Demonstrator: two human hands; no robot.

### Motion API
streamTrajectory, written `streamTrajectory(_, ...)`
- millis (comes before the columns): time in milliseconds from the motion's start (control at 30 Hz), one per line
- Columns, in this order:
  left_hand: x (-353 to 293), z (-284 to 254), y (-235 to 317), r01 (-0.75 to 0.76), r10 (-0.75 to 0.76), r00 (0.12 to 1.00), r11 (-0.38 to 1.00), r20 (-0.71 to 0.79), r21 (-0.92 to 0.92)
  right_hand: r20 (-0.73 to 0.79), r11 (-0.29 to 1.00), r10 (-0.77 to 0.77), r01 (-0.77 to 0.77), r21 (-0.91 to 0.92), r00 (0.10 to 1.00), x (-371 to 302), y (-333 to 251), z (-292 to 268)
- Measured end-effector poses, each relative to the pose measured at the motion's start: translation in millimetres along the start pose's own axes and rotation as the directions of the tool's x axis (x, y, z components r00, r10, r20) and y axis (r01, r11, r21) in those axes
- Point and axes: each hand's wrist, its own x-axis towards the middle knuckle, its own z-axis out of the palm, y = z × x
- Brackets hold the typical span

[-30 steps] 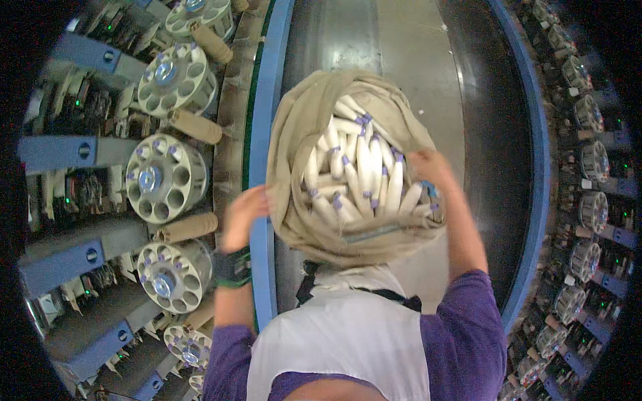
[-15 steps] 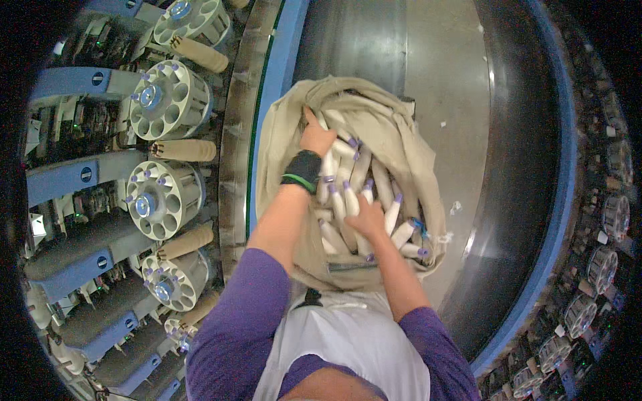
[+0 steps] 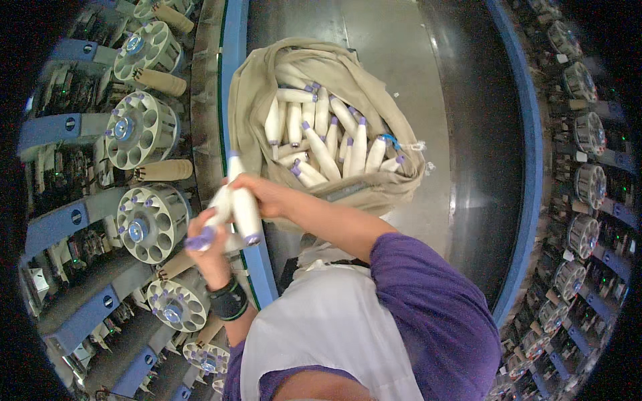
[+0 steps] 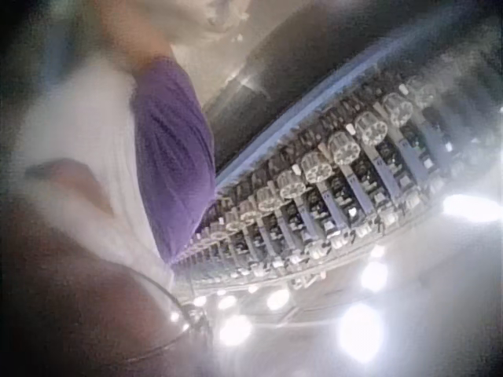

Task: The person repeatedly picks white cylindrical spools from a cloth sack and places them into slots on rotating circular holders mounted on a machine. The person walks along the machine, handling spools in small batches and inserting them one by one.

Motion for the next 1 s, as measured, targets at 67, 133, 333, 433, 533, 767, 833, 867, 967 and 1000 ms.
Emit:
streamTrajectory(67, -2, -47, 3, -0.065, 0.066, 0.994, 0.998, -0.088, 0.013, 0.072, 0.908, -0.041, 0.067, -0.413, 0.997, 12, 10, 22)
streamTrajectory(133, -7, -96, -6, -0.101, 0.080, 0.993, 0.956, -0.088, -0.275, 0.187, 0.554, -0.306, 0.334, -0.762, 0.934, 26, 18, 45)
streamTrajectory(333, -55, -240, -42, -0.003, 0.042, 0.999, 0.633, 0.031, -0.774, 0.133, 0.611, -0.779, 0.790, -0.059, 0.612, 62, -2, 110)
streamTrajectory(433, -67, -290, -37, -0.053, 0.210, 0.973, 0.591, 0.091, -0.805, 0.136, 0.493, -0.771, 0.717, -0.493, 0.623, 72, 13, 142)
streamTrajectory(533, -53, -300, -36, 0.087, 0.037, 0.986, 0.712, 0.161, -0.697, 0.450, -0.046, -0.332, 0.462, -0.886, 0.829, 86, 90, 176)
streamTrajectory(767, -39, -299, -63, 0.241, -0.152, 0.970, 0.507, 0.189, -0.828, 0.270, -0.061, 0.465, 0.334, -0.940, 0.843, 88, 125, 144)
streamTrajectory(833, -45, -305, -63, 0.081, -0.076, 0.996, 0.507, 0.049, -0.858, 0.039, -0.128, 0.537, 0.126, -0.984, 0.843, 78, 89, 120)
streamTrajectory(867, -46, -305, -62, 0.060, -0.104, 0.995, 0.479, 0.011, -0.876, -0.124, -0.233, 0.552, 0.010, -0.972, 0.825, 78, 82, 114)
streamTrajectory(967, -32, -293, -61, 0.042, -0.069, 0.998, 0.428, 0.014, -0.903, 0.113, 0.243, 0.583, -0.040, -0.969, 0.804, 86, 85, 116)
streamTrajectory(1000, -22, -285, -61, 0.005, -0.008, 1.000, 0.493, 0.001, -0.870, 0.243, 0.300, 0.572, 0.076, -0.951, 0.783, 93, 94, 120)
